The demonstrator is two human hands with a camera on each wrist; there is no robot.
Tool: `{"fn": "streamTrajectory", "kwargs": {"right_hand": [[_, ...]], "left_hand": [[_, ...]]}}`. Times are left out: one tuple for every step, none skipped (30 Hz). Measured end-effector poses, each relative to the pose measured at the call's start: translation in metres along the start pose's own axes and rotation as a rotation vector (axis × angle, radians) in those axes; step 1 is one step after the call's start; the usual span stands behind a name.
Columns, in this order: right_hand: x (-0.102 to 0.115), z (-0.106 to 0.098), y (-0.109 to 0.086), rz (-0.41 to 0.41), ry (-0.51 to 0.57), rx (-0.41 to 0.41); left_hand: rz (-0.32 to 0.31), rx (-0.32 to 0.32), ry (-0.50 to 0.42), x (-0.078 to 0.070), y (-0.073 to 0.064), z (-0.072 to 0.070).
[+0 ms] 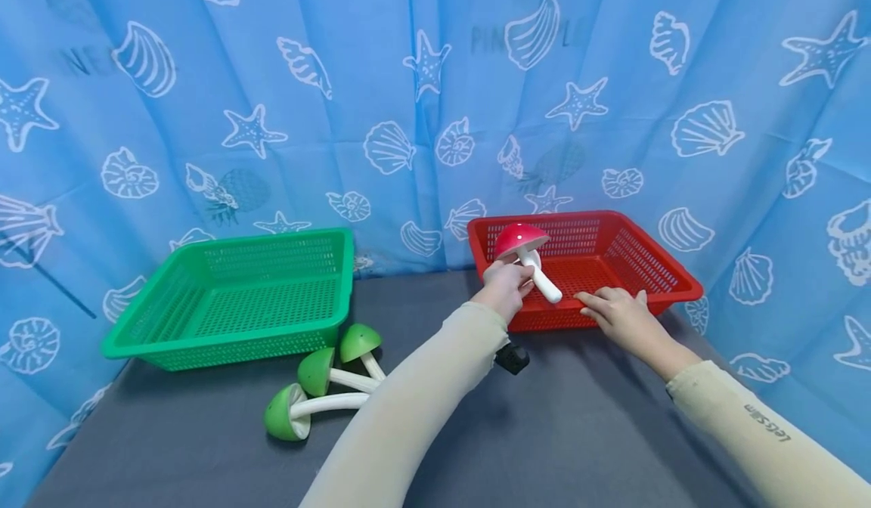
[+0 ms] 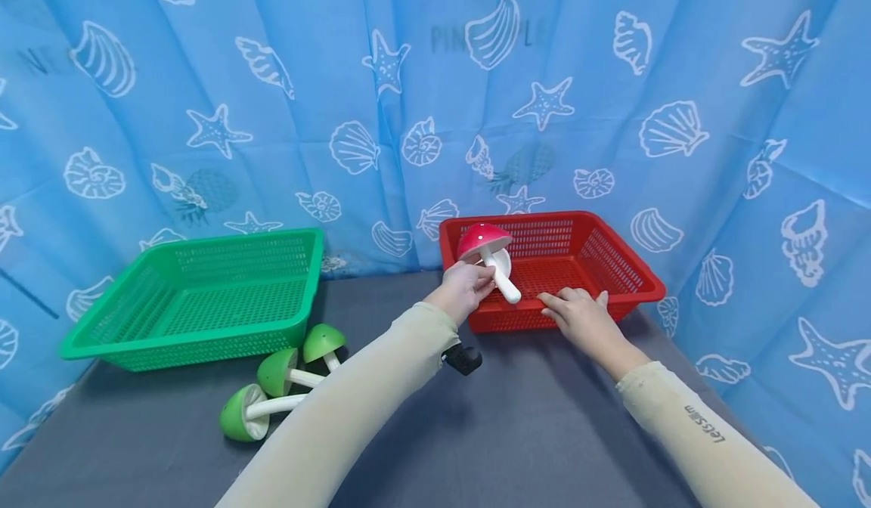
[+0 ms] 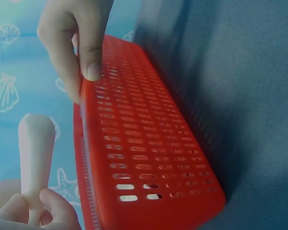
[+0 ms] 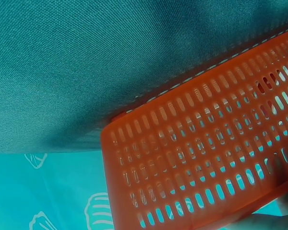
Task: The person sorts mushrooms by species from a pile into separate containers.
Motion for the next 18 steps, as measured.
{"fn": "streamTrajectory", "kwargs": {"right_hand": [[0.0,0.0,0.0,0.002,0.006,0.001],[0.0,0.001,0.0,0.004,0.008,0.002],[0.0,0.001,0.001,0.008,0.01,0.003],[0.0,0.001,0.001,0.011,0.013,0.003],[0.0,0.001,0.001,0.014,0.014,0.004],[0.0,0.002,0.001,0.016,0.016,0.005],[0.0,0.002,0.001,0.016,0.016,0.006],[0.001,0.002,0.0,0.013,0.014,0.006],[0.001,0.002,0.0,0.011,0.013,0.009],[0.002,0.002,0.0,0.006,0.011,0.011],[0.002,0.002,0.0,0.004,0.012,0.011],[0.002,0.002,0.0,-0.001,0.009,0.012],[0.002,0.002,0.0,-0.005,0.005,0.012],[0.002,0.003,0.001,-0.006,0.002,0.013],[0.002,0.003,0.001,-0.006,0.0,0.013],[0.001,0.003,0.001,-0.003,0.002,0.014],[0.001,0.003,0.001,-0.002,0.002,0.013],[0.001,0.003,0.001,-0.005,0.0,0.013]], "left_hand": [[0.008,-0.012,-0.003,-0.001,0.001,-0.001],[0.015,-0.023,-0.006,-0.001,0.003,-0.002],[0.02,-0.028,-0.011,-0.001,0.004,-0.003],[0.024,-0.028,-0.018,-0.002,0.006,-0.003],[0.03,-0.027,-0.016,-0.002,0.007,-0.004],[0.038,-0.024,-0.013,-0.002,0.009,-0.004],[0.046,-0.023,-0.008,-0.003,0.01,-0.005],[0.048,-0.024,-0.005,-0.003,0.012,-0.006],[0.05,-0.023,0.003,-0.003,0.012,-0.007],[0.048,-0.024,0.01,-0.002,0.013,-0.007],[0.047,-0.025,0.015,-0.002,0.014,-0.007],[0.048,-0.028,0.023,-0.002,0.015,-0.007],[0.048,-0.026,0.019,-0.001,0.017,-0.008],[0.043,-0.034,0.02,0.0,0.02,-0.008],[0.052,-0.034,0.02,0.002,0.025,-0.009],[0.1,-0.024,-0.003,0.006,0.039,-0.01],[0.111,-0.033,0.0,0.012,0.053,-0.011],[0.144,-0.045,-0.005,0.019,0.072,-0.011]]}}
Point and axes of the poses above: each hand's wrist, its own y-axis towards the middle knuckle, its own z-axis out of the palm, x = y × z, the point moved 9 cm from there along y, towards the middle knuckle, and after that the axes turned 1 degree about y, right-handed, at the moved point
